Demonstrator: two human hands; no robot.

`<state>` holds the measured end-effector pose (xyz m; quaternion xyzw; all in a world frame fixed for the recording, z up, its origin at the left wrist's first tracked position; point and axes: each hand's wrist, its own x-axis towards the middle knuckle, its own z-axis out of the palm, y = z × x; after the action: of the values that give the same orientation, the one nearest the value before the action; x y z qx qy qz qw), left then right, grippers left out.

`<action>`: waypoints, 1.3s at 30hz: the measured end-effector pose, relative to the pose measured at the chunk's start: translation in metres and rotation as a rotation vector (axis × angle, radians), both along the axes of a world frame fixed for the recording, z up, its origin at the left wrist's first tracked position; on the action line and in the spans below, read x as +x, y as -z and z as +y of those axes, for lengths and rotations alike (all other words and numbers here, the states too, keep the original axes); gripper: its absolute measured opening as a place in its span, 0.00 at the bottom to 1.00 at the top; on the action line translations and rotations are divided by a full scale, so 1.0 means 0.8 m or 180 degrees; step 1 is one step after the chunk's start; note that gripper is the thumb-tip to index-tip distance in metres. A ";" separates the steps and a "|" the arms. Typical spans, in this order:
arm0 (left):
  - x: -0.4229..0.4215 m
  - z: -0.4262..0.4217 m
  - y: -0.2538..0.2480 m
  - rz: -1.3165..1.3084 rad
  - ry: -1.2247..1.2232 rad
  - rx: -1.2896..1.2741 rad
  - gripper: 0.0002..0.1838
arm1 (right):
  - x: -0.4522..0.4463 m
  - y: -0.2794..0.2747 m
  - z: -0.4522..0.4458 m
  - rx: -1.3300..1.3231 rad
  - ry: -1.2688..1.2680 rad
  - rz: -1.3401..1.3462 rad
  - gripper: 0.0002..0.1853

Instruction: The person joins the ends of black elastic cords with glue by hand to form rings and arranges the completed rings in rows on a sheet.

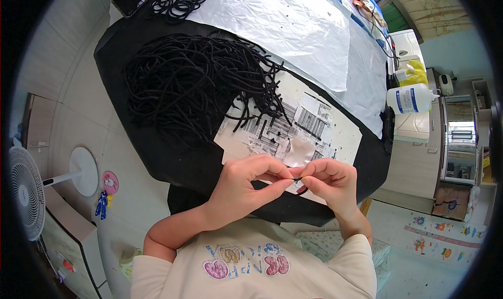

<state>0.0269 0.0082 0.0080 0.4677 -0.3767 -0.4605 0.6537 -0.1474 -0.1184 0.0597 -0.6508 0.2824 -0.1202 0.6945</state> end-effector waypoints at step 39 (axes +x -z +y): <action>-0.005 0.002 0.004 -0.0023 -0.0077 -0.0135 0.05 | -0.004 -0.001 0.019 -0.0281 0.0192 0.0050 0.06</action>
<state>0.0225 0.0099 0.0046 0.4599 -0.3830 -0.4428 0.6676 -0.1503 -0.1031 0.0603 -0.6729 0.3016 -0.1483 0.6589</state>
